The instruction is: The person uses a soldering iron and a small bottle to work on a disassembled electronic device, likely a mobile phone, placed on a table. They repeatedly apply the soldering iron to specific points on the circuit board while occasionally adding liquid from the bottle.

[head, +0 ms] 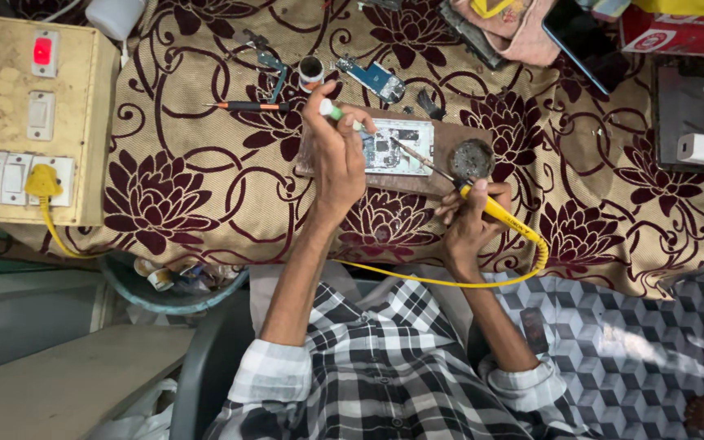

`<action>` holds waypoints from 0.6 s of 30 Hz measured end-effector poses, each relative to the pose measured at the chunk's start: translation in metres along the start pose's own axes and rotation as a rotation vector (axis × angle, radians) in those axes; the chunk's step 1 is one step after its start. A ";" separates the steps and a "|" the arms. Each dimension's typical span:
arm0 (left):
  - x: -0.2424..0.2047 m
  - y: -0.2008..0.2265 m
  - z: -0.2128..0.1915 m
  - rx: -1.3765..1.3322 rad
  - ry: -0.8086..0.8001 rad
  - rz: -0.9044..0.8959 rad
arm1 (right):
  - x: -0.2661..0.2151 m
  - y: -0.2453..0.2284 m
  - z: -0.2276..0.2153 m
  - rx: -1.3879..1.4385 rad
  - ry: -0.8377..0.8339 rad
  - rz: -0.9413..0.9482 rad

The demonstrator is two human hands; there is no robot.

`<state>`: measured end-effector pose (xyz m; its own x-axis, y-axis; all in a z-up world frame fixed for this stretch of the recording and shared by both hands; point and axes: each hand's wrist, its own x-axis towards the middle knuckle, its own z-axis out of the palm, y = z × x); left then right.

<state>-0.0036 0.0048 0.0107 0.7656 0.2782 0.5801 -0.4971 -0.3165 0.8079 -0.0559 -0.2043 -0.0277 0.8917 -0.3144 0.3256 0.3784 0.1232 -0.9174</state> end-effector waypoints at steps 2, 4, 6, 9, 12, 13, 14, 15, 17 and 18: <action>0.001 0.000 0.000 -0.022 -0.020 -0.033 | -0.002 -0.002 0.000 -0.017 -0.009 0.005; 0.001 -0.001 -0.001 -0.008 -0.028 -0.027 | -0.002 -0.002 0.001 -0.014 -0.017 0.009; 0.001 -0.002 -0.002 0.039 -0.023 0.018 | -0.002 -0.003 0.001 0.009 -0.021 0.008; 0.000 -0.004 -0.001 -0.089 -0.042 -0.041 | -0.001 -0.003 0.001 0.042 0.012 0.003; -0.003 -0.008 0.000 -0.092 -0.042 -0.038 | 0.000 -0.002 0.001 0.015 0.045 0.013; -0.003 -0.010 0.001 -0.080 -0.037 -0.029 | 0.000 -0.002 0.000 0.008 0.031 -0.001; -0.003 -0.012 0.002 -0.068 -0.033 -0.021 | 0.001 -0.002 0.000 0.001 0.017 -0.014; -0.002 -0.013 0.003 -0.055 -0.029 -0.012 | 0.002 -0.001 0.000 -0.005 0.003 -0.027; -0.001 -0.015 0.005 -0.056 -0.027 -0.022 | 0.003 -0.001 0.001 -0.003 0.009 -0.012; -0.002 -0.015 0.006 -0.056 -0.026 -0.030 | 0.003 -0.002 0.001 -0.002 0.011 -0.003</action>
<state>0.0050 0.0040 -0.0033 0.7904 0.2627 0.5534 -0.4956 -0.2566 0.8298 -0.0540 -0.2046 -0.0246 0.8879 -0.3247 0.3258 0.3804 0.1200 -0.9170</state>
